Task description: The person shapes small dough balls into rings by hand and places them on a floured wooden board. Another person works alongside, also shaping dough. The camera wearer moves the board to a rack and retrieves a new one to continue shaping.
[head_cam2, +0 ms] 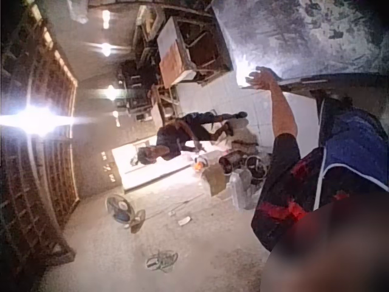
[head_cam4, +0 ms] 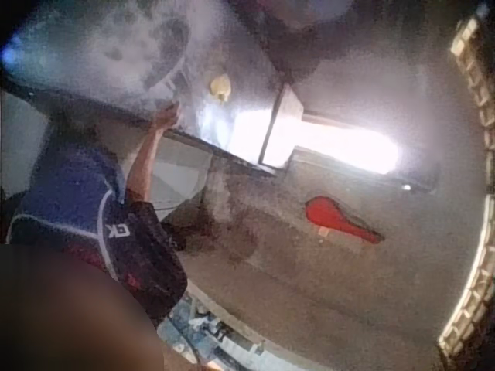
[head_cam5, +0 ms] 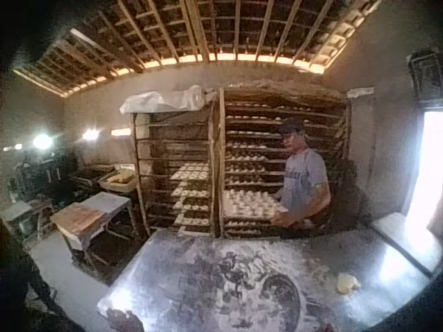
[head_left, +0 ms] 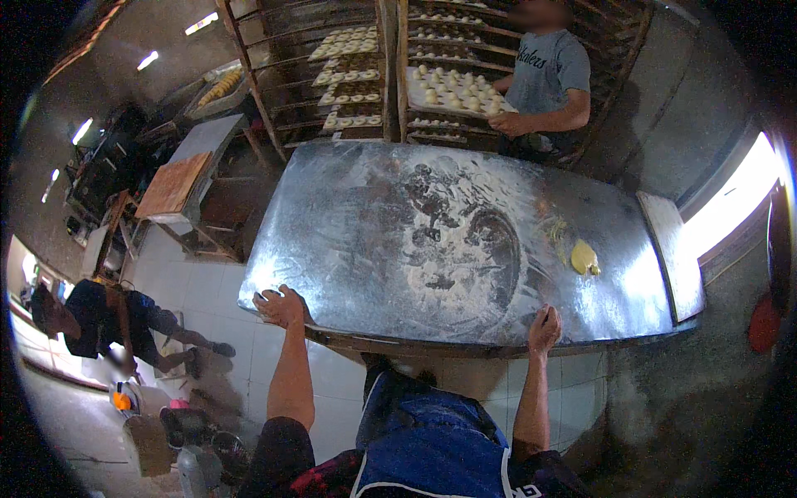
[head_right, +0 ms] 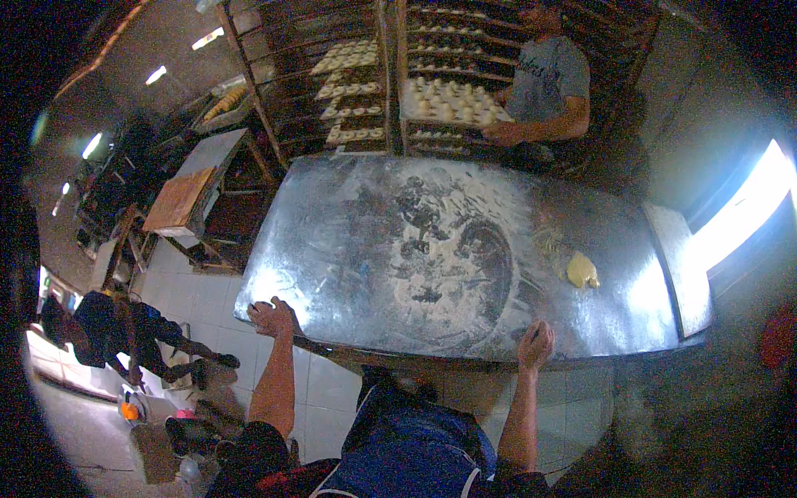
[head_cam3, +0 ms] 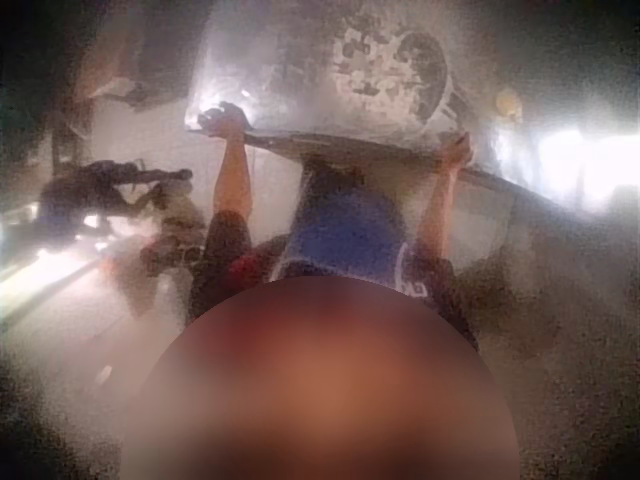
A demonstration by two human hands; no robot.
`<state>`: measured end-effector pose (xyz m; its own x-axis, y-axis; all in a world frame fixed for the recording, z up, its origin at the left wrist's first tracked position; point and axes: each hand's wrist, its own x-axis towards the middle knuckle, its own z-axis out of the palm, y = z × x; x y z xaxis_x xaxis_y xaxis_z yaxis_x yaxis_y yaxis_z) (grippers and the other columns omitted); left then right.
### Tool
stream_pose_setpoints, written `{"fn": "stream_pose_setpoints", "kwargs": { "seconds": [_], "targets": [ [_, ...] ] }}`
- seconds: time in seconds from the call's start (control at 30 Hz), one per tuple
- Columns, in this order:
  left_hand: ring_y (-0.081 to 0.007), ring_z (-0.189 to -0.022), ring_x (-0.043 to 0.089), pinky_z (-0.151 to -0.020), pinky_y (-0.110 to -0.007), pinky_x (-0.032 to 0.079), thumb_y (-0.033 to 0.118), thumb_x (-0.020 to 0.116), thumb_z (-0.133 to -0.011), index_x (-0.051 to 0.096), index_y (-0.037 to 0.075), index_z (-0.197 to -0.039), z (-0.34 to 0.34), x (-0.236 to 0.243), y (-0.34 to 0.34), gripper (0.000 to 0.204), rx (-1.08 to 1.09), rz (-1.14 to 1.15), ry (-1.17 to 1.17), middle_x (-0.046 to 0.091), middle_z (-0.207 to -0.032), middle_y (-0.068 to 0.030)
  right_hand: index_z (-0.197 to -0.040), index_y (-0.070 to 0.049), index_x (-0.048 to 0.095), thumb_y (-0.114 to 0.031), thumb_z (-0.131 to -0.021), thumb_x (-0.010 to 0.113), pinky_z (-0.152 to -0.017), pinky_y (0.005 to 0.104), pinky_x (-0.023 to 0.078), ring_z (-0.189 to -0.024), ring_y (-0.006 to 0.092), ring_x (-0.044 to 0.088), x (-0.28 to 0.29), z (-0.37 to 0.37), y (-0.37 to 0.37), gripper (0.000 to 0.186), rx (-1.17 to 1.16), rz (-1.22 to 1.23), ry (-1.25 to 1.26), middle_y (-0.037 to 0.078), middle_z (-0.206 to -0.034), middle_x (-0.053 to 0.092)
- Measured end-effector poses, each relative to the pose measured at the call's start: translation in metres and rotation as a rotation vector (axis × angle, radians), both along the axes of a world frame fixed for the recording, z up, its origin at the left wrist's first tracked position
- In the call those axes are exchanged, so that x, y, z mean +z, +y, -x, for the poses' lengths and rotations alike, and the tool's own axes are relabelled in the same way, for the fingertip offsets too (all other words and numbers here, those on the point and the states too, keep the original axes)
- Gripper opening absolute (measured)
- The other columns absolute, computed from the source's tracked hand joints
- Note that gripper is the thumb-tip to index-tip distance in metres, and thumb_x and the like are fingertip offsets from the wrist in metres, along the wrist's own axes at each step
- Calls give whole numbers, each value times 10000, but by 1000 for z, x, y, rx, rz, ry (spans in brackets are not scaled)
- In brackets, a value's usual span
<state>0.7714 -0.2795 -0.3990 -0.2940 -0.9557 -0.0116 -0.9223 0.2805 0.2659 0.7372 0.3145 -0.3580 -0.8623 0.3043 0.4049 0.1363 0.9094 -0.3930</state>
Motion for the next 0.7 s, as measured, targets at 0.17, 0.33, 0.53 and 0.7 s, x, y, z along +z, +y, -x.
{"fn": "stream_pose_setpoints", "kwargs": {
  "seconds": [0.17, 0.33, 0.53, 0.7],
  "targets": [
    [-325, -1354, 332, -1001, -594, 367, 329, 464, -964, 494, 24, -1262, 0, -42, -22, 428, 33, 119, 82, 385, -1425, -157, -828, -15, 575, -223, -963, 498, -745, 474, 450, -788, 386, 571, 0, 0, 2, 260, 19, 36, 18, 188, -783, 591],
    [-343, -1163, 494, -951, -532, 404, 273, 445, -963, 526, 19, -1144, -7, -64, -28, 322, -30, 399, 151, 504, -1259, -186, -836, -19, 577, -215, -960, 499, -712, 471, 438, -772, 380, 564, 1, 2, 0, 245, 42, -12, 25, 191, -770, 577],
    [-319, -1225, 499, -1051, -536, 332, 295, 440, -980, 505, 6, -1242, -52, -14, -27, 395, -307, 18, 177, 523, -1281, -190, -716, -7, 510, -224, -949, 506, -619, 401, 422, -626, 326, 504, 8, -2, 2, 318, 46, -26, 59, 145, -697, 568],
    [-379, -1106, 535, -973, -474, 391, 185, 528, -944, 500, -32, -1193, -144, -30, 10, 331, -258, 195, 454, 572, -1158, -211, -664, -4, 532, -226, -885, 585, -529, 379, 393, -555, 277, 501, 15, -62, -26, 318, 510, 346, 172, 143, -627, 524]
  ]
}}
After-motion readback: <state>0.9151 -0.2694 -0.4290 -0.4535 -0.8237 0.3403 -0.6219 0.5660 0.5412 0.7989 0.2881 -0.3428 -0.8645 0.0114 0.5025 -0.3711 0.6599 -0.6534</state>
